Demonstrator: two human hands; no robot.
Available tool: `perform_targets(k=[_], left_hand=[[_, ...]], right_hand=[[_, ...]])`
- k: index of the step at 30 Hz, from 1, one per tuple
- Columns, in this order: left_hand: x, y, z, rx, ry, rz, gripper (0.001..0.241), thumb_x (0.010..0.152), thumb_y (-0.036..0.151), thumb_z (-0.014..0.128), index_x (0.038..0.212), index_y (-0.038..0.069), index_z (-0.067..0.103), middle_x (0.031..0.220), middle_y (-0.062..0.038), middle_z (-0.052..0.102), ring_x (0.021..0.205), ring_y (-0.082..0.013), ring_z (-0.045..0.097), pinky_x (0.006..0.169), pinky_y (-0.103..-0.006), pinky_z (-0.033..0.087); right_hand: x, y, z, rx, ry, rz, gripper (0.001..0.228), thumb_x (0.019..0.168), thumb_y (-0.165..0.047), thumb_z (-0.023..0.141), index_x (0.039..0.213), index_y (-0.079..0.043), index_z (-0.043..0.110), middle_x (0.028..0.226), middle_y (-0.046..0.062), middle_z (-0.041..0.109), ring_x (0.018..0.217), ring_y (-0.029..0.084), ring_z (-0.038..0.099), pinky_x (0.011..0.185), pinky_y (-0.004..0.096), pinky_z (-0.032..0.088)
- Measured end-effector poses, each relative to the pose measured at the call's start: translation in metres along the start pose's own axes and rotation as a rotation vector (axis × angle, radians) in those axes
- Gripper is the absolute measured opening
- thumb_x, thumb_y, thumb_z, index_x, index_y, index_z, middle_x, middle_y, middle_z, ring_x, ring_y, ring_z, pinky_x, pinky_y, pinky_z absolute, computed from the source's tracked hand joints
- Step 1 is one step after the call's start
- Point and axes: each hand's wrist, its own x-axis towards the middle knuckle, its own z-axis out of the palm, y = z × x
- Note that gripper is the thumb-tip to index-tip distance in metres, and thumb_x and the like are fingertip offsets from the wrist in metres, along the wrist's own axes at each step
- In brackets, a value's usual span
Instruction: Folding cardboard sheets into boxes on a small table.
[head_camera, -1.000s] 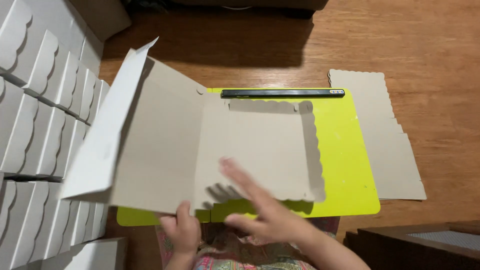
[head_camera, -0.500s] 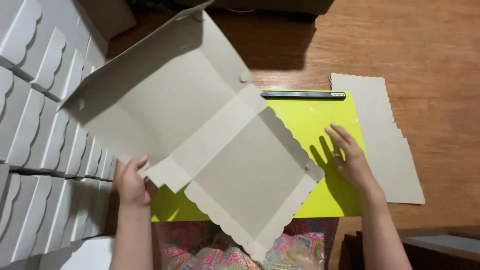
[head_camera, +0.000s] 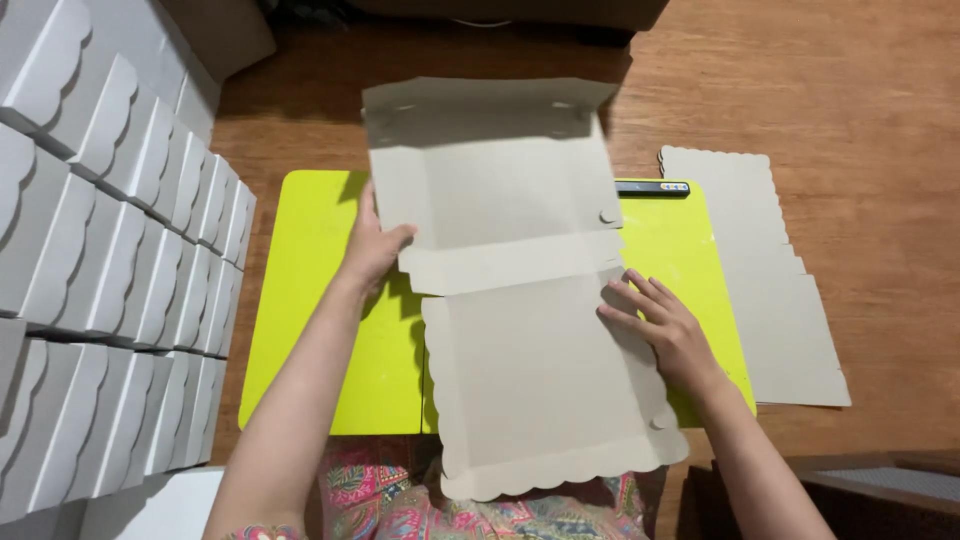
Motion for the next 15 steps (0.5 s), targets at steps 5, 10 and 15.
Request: perform_targets(k=[5,10,15], left_hand=[[-0.047,0.029,-0.003,0.761,-0.113,0.511,0.088,0.083,-0.014,0.06,0.162,0.011,0.028,0.163,-0.027,0.03,0.137,-0.0521,0.041,0.112,-0.0647,0.032],[-0.087,0.029,-0.016,1.271,-0.735,0.346,0.099,0.07,-0.016,0.059,0.157,0.027,0.039,0.163,-0.004,0.039,0.157,-0.0263,0.021,0.126,-0.0577,-0.004],[-0.098,0.007,-0.043,1.106,-0.729,0.361,0.076,0.072,-0.014,0.069,0.139,0.022,0.061,0.15,-0.001,0.058,0.146,-0.0264,0.044,0.126,-0.0583,0.007]], right_hand=[[0.006,-0.012,-0.014,0.307,-0.108,0.352,0.038,0.097,-0.006,0.057,0.12,-0.027,0.078,0.143,-0.002,0.066,0.148,0.026,0.046,0.124,0.043,0.036],[0.016,-0.014,-0.026,0.376,-0.117,0.353,0.033,0.094,-0.002,0.062,0.114,-0.021,0.081,0.13,0.002,0.075,0.146,0.031,0.048,0.121,0.044,0.04],[0.007,-0.005,-0.018,0.512,-0.068,0.159,0.028,0.092,-0.039,0.066,0.107,-0.02,0.081,0.105,-0.003,0.083,0.13,0.029,0.064,0.127,0.053,0.022]])
